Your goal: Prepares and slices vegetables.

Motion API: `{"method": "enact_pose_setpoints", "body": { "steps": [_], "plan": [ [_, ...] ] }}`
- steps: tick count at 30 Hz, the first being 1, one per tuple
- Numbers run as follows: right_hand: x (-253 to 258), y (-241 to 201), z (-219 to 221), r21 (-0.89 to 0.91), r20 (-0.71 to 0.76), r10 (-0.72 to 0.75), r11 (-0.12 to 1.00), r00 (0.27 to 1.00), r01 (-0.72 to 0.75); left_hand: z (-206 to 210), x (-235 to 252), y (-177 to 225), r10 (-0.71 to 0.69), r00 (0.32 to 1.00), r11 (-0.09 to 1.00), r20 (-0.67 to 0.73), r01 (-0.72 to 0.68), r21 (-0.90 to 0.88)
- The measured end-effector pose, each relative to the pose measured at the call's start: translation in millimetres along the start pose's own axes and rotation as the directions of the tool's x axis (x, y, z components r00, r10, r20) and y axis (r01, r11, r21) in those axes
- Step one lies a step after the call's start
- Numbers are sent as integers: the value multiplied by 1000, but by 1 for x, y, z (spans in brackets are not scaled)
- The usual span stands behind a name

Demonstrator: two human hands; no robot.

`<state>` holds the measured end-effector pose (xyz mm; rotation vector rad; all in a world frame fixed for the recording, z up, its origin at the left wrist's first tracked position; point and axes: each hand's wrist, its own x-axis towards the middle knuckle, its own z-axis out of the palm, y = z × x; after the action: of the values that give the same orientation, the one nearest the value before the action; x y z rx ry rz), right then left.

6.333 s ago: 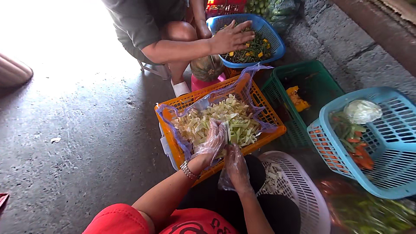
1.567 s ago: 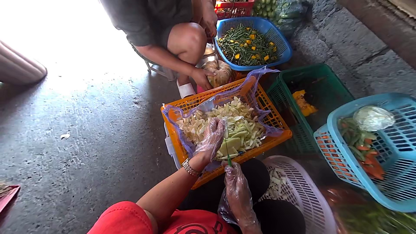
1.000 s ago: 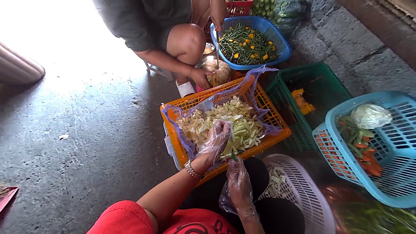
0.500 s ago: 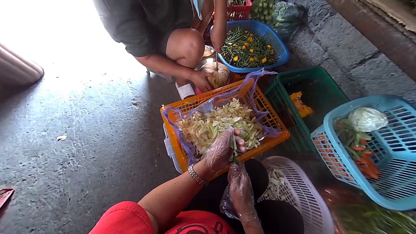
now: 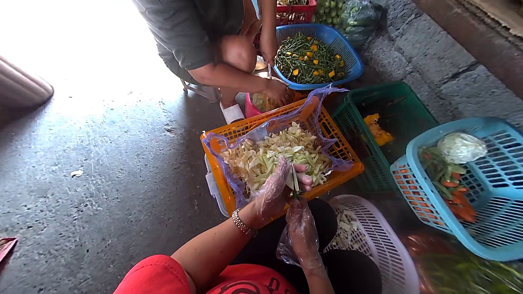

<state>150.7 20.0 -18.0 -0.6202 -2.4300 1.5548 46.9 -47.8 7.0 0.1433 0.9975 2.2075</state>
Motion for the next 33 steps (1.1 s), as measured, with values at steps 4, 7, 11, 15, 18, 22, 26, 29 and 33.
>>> {"method": "enact_pose_setpoints", "body": {
  "steps": [4, 7, 11, 15, 18, 22, 26, 29, 33],
  "plan": [
    [1, -4, -2, -35, 46, 46, 998, 998, -45, -4, 2, 4, -7, 999, 978, 36, -1, 209],
    [6, -10, -3, -75, 102, 103, 993, 989, -95, -10, 8, -1, 25, 1000, 973, 16, -28, 230],
    [15, -18, -4, -157, 168, 167, 977, 972, -141, -14, 14, -2, 21, 996, 971, -87, 1, 238],
    [24, -14, -4, -53, 201, 204, 979, 958, -197, -21, 17, -5, 19, 996, 982, -87, -3, 189],
    [26, -6, -5, 258, 228, 207, 929, 951, -264, -28, 20, -6, -22, 999, 999, -49, 24, 38],
    [19, -7, -9, 275, 195, 187, 932, 963, -237, -34, 29, -9, -55, 990, 984, -127, 32, -176],
    [4, -6, -5, 159, 177, 116, 977, 977, -144, -30, 31, 2, -108, 966, 971, -234, 52, -235],
    [6, -6, -5, 118, 124, 107, 985, 986, -122, -26, 31, 9, -87, 975, 996, -207, 77, -54],
    [18, -14, -19, 45, 156, 123, 990, 980, -131, -21, 27, 13, -77, 978, 994, -195, 91, 59]
  ]
}}
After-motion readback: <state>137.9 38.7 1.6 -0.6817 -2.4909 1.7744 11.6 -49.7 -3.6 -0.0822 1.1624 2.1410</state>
